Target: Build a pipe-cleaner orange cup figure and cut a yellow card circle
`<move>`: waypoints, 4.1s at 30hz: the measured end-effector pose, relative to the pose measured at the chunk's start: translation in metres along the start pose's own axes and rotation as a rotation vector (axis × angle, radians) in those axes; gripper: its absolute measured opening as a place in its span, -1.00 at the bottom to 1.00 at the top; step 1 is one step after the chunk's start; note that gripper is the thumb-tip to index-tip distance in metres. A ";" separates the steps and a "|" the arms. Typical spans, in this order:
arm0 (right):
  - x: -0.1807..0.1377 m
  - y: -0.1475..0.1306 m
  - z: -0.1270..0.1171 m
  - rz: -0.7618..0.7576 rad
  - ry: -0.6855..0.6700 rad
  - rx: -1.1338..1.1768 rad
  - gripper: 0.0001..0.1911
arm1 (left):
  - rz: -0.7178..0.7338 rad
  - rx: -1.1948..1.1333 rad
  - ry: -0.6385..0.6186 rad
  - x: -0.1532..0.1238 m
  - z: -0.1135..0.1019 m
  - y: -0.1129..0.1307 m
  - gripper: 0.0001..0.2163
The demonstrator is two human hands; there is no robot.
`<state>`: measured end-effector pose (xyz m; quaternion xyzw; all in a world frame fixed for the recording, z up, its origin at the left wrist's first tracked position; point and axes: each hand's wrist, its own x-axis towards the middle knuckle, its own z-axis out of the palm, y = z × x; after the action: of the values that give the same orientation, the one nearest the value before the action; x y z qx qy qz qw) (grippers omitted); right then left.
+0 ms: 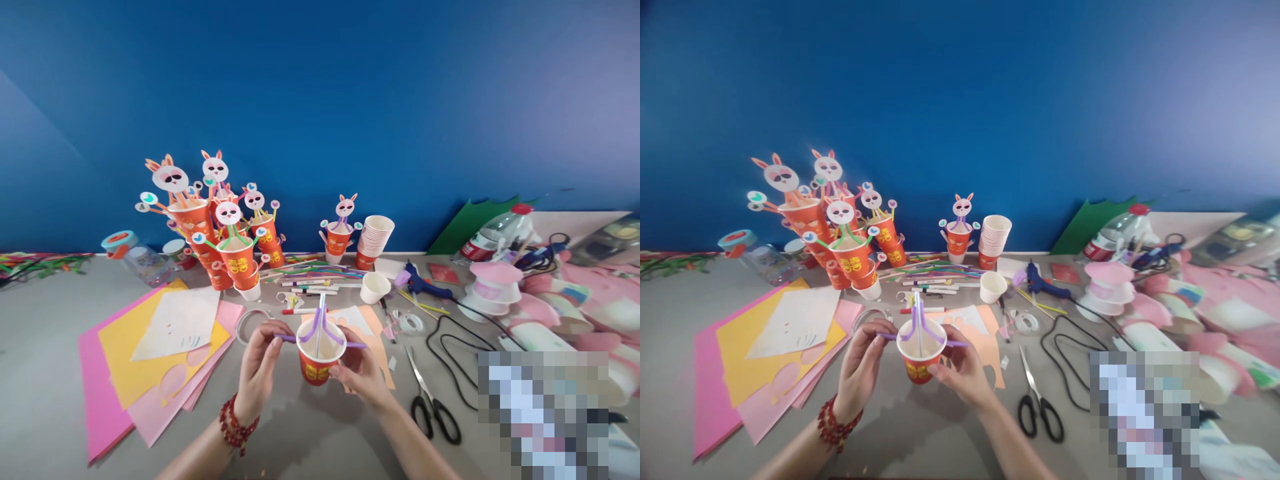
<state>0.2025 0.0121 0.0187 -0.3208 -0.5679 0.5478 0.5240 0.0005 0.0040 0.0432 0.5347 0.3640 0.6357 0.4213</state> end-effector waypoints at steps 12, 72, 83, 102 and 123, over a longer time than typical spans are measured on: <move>0.001 -0.003 0.003 -0.052 0.042 -0.050 -0.46 | -0.050 -0.070 0.072 -0.001 0.005 0.005 -0.85; 0.003 -0.056 0.009 -0.516 -0.097 -0.750 -0.81 | 0.071 -0.016 0.072 -0.002 0.009 0.006 -0.90; 0.001 -0.066 -0.014 -0.419 -0.161 -0.503 -0.84 | 0.151 0.114 -0.552 0.024 -0.020 0.028 -0.79; 0.008 -0.037 -0.027 -0.204 -0.123 -0.085 -0.85 | 0.312 0.315 -0.725 0.046 -0.007 0.050 -0.83; 0.010 -0.046 -0.028 -0.233 -0.175 -0.144 -0.83 | 0.440 0.339 -0.688 0.036 -0.009 0.042 -0.81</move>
<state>0.2362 0.0209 0.0610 -0.2405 -0.6824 0.4672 0.5081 -0.0167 0.0210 0.0935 0.8415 0.1793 0.4266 0.2789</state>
